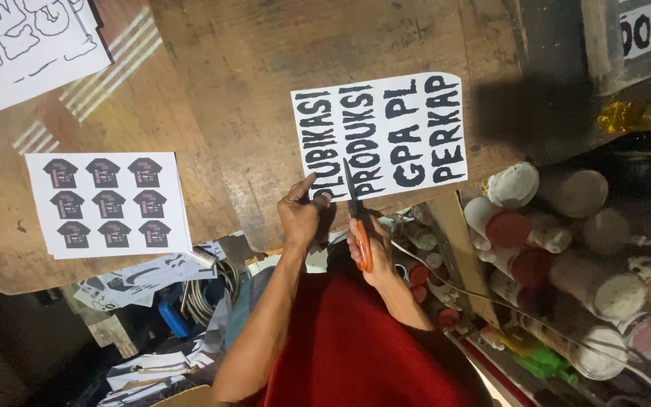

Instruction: The person uses orange-handled scissors to cut a white paper sheet printed with black text into separate strips. The person repeatedly cuts along the text lines, separates the strips, and places them on the table or a nearby surface.

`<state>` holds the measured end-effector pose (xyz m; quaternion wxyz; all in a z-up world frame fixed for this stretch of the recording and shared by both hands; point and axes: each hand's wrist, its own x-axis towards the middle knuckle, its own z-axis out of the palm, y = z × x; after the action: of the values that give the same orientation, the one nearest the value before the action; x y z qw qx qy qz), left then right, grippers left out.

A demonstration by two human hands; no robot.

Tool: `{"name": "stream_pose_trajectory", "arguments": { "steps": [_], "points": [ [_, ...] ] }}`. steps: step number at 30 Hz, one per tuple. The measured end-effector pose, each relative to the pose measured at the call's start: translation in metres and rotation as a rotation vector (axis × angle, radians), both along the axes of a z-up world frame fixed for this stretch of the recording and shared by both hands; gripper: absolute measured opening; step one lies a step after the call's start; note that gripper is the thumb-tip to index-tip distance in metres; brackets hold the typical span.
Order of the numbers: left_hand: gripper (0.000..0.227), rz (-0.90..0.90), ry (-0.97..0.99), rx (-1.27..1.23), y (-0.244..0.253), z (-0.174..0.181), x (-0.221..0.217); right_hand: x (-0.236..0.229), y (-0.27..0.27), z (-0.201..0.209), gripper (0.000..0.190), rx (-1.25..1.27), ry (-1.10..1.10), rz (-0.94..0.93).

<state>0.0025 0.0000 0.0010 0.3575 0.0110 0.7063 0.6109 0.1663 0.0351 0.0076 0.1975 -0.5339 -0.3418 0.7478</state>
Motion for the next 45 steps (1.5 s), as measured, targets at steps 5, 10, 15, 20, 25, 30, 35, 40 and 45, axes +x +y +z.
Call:
{"name": "stream_pose_trajectory", "arguments": {
  "steps": [5, 10, 15, 20, 25, 30, 35, 40, 45],
  "points": [
    [0.059, 0.003, -0.086, -0.031, 0.0, 0.018, -0.004, -0.006, -0.002, 0.017, 0.022, -0.006, -0.023, 0.002],
    [0.063, -0.004, -0.155, -0.052, -0.001, 0.027, -0.004, 0.0, 0.004, 0.001, 0.024, 0.01, -0.023, 0.002],
    [0.067, 0.072, -0.289, -0.006, 0.002, 0.033, -0.003, 0.0, 0.008, -0.004, 0.027, 0.012, -0.017, -0.011],
    [0.066, 0.116, -0.332, -0.004, 0.003, 0.041, -0.005, -0.002, 0.007, 0.001, 0.029, -0.009, -0.046, -0.016],
    [0.069, 0.139, -0.391, 0.011, 0.004, 0.052, -0.003, -0.012, 0.018, 0.02, 0.026, -0.009, -0.054, -0.031],
    [0.071, 0.169, -0.418, 0.028, 0.009, 0.077, -0.003, -0.016, 0.019, 0.02, 0.027, -0.031, -0.078, -0.04],
    [0.071, 0.168, -0.402, 0.019, 0.007, 0.058, 0.0, -0.018, 0.016, 0.012, 0.023, 0.004, -0.087, -0.059],
    [0.073, 0.169, -0.415, 0.031, 0.003, 0.06, -0.001, -0.018, 0.02, 0.011, 0.026, 0.021, -0.099, -0.043],
    [0.074, 0.171, -0.425, 0.057, 0.002, 0.064, 0.0, -0.028, 0.029, 0.025, 0.022, 0.024, -0.101, -0.041]
  ]
}}
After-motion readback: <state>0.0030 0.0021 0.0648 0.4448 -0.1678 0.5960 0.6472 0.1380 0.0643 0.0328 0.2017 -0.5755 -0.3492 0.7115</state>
